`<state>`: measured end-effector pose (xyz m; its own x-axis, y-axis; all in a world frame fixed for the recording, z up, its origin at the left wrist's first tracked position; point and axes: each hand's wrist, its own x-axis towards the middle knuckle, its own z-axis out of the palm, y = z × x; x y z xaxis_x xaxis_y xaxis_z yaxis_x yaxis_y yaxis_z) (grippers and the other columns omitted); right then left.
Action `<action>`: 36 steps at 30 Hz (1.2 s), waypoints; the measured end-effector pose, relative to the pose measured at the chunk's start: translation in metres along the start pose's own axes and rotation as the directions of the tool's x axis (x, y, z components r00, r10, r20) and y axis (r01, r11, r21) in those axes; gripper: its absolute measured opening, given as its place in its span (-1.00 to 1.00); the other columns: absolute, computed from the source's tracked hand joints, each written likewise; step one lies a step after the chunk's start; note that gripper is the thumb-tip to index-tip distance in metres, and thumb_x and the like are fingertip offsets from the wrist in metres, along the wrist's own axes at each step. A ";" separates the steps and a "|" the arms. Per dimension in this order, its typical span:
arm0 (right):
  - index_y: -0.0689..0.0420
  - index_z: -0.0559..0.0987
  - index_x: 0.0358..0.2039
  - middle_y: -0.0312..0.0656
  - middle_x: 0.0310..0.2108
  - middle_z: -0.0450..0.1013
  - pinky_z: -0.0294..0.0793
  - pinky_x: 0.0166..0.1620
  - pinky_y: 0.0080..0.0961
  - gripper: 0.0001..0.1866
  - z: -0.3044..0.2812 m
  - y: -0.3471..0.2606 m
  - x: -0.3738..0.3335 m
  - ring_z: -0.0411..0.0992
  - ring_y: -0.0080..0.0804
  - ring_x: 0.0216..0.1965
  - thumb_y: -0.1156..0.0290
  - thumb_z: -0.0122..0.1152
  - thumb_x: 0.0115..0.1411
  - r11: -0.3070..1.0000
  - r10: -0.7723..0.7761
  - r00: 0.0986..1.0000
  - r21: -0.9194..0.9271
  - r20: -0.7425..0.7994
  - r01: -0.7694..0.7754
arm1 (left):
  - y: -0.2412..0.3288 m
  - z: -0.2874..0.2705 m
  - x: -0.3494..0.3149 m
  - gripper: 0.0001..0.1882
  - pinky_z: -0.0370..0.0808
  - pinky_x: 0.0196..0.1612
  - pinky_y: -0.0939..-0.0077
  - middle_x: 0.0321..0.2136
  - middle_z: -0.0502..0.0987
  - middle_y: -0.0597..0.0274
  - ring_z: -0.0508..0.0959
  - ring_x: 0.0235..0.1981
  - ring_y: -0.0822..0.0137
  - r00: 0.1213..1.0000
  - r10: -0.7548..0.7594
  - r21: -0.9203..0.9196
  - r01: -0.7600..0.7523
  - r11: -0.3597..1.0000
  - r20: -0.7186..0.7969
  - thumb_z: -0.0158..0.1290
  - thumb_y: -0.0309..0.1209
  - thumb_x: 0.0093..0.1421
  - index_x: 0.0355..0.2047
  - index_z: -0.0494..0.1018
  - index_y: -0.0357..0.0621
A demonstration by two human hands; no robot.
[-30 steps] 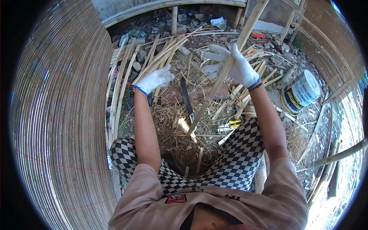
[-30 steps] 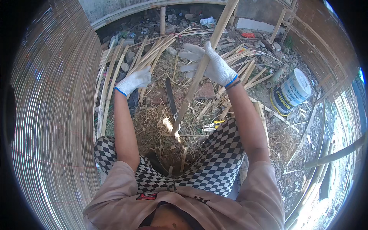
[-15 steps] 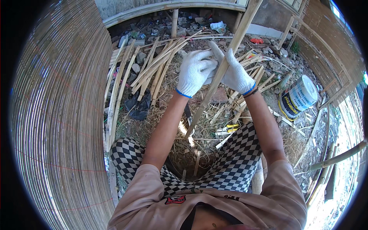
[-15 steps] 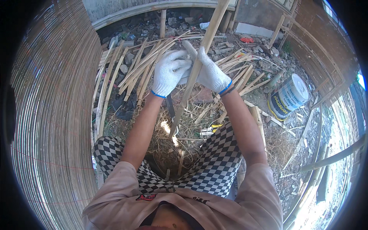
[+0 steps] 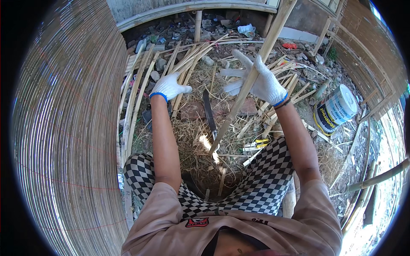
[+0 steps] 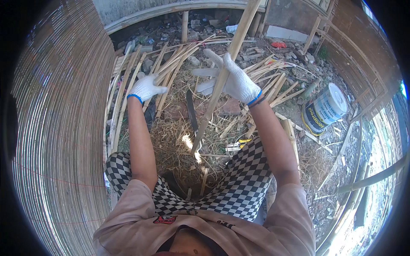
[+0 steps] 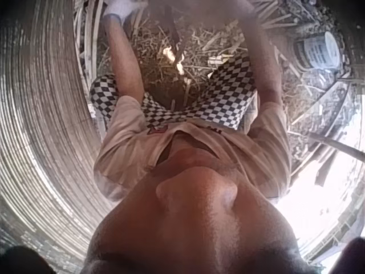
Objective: The recorder uses a knife to scrape and thin out a strip of bamboo while wearing protective gloves.
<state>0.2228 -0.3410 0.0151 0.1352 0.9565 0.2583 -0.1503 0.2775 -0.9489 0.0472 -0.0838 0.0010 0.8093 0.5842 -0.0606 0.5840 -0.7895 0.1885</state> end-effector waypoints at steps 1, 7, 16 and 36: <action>0.06 -0.18 0.47 0.26 0.22 0.29 0.59 0.03 -0.05 0.07 0.006 -0.001 0.003 0.55 0.07 -0.04 -0.46 -0.20 0.22 1.000 0.003 1.000 -0.004 0.027 -0.003 | 0.001 0.003 0.001 -0.22 0.46 0.15 0.36 0.03 0.55 -0.12 0.55 0.08 0.16 0.980 0.176 -0.338 -0.196 0.921 -0.088 0.25 -0.05 0.12 0.23 0.34 -0.29; 0.09 -0.12 0.46 0.15 0.18 0.36 0.49 0.09 0.01 0.12 0.027 -0.005 0.008 0.52 0.08 0.00 -0.49 -0.14 0.17 0.999 0.045 0.997 0.020 0.069 -0.046 | 0.067 0.016 -0.016 -0.41 0.47 0.08 0.43 -0.04 0.61 0.04 0.57 0.00 0.31 0.792 0.504 -0.852 -0.489 0.184 -0.345 0.15 -0.10 0.27 0.17 0.43 -0.26; 0.18 -0.04 0.44 0.10 0.12 0.42 0.54 0.04 -0.13 0.04 0.036 0.009 0.017 0.54 -0.05 -0.05 -0.41 -0.17 0.26 0.999 0.034 0.994 -0.044 0.100 -0.030 | 0.080 0.023 -0.011 -0.66 0.57 -0.29 0.48 -0.40 0.69 0.15 0.65 -0.40 0.39 0.889 0.248 -0.829 -0.451 0.332 -0.385 0.19 -0.30 0.24 -0.09 0.59 -0.32; 0.20 0.62 -0.16 -0.24 -0.32 0.58 0.55 -0.17 -0.47 -0.64 0.026 0.054 0.010 0.53 -0.46 -0.27 0.13 0.25 0.26 0.707 0.237 0.964 -0.660 -0.118 -0.255 | 0.101 0.000 -0.019 -0.61 0.59 0.01 0.41 -0.17 0.63 0.05 0.64 -0.14 0.29 0.833 0.457 -0.939 -0.343 -0.012 -0.310 0.02 -0.43 0.35 0.14 0.40 -0.37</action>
<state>0.1901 -0.3142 -0.0288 0.2104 0.9776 0.0025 0.5054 -0.1066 -0.8563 0.0905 -0.1743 0.0216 0.9224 0.1840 0.3396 -0.3429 -0.0143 0.9393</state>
